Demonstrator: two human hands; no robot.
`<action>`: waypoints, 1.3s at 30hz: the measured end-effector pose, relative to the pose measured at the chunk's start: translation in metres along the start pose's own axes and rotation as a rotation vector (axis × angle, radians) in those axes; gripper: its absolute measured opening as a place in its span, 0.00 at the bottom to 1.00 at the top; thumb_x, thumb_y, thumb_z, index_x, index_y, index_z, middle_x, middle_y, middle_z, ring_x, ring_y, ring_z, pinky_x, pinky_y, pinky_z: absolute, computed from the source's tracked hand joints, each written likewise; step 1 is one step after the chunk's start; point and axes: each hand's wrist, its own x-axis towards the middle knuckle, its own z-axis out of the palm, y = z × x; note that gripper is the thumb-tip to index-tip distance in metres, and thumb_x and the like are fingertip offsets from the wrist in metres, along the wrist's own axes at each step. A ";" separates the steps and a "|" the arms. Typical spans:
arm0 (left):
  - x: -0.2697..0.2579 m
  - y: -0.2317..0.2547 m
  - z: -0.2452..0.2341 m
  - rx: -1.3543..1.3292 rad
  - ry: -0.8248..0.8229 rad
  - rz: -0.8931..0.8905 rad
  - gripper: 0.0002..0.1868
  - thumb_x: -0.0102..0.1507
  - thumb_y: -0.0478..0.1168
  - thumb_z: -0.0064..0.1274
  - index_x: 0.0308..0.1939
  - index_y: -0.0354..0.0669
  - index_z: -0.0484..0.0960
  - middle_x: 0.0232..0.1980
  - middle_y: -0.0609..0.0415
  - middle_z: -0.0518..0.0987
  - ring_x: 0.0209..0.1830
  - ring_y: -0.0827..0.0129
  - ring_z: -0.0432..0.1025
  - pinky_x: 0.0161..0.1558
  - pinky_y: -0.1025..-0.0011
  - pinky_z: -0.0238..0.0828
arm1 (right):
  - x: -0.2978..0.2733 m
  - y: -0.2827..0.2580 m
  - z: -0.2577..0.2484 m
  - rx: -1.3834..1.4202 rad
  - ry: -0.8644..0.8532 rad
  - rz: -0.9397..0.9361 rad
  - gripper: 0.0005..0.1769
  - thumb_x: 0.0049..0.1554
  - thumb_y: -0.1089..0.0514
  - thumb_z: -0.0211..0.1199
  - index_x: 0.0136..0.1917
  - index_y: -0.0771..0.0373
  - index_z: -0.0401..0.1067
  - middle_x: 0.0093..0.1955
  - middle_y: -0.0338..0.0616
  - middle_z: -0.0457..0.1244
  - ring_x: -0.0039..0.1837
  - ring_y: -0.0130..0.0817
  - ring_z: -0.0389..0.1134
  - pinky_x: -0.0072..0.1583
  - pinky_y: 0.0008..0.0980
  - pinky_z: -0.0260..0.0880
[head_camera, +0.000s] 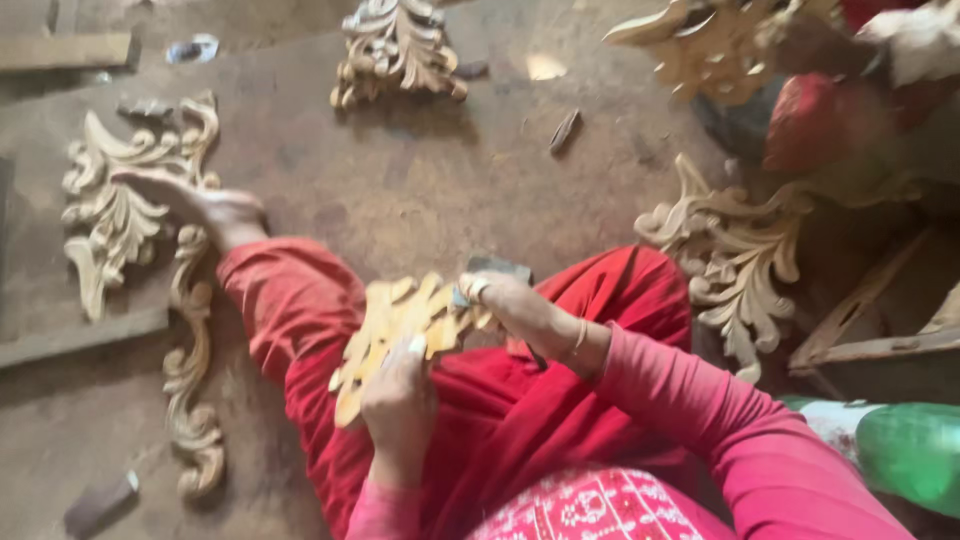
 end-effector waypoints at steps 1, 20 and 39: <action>-0.006 0.001 -0.001 -0.011 -0.024 -0.012 0.09 0.64 0.31 0.53 0.48 0.33 0.80 0.48 0.37 0.84 0.52 0.45 0.80 0.58 0.53 0.76 | -0.008 0.012 0.003 0.110 0.007 0.009 0.15 0.70 0.53 0.55 0.50 0.67 0.72 0.44 0.45 0.67 0.39 0.27 0.68 0.41 0.27 0.67; -0.098 -0.062 -0.090 -0.184 0.256 -0.516 0.15 0.62 0.31 0.63 0.53 0.31 0.84 0.48 0.49 0.86 0.46 0.67 0.82 0.50 0.70 0.79 | -0.076 -0.038 0.117 -0.399 -0.279 -0.638 0.27 0.61 0.65 0.66 0.72 0.69 0.65 0.67 0.47 0.59 0.67 0.37 0.66 0.67 0.32 0.69; -0.044 -0.049 -0.056 -0.296 0.241 -0.302 0.13 0.69 0.26 0.51 0.58 0.30 0.79 0.53 0.46 0.85 0.53 0.65 0.82 0.51 0.70 0.81 | -0.032 -0.031 0.152 0.115 -0.230 -0.157 0.25 0.70 0.55 0.47 0.77 0.67 0.63 0.47 0.40 0.66 0.43 0.24 0.69 0.41 0.24 0.73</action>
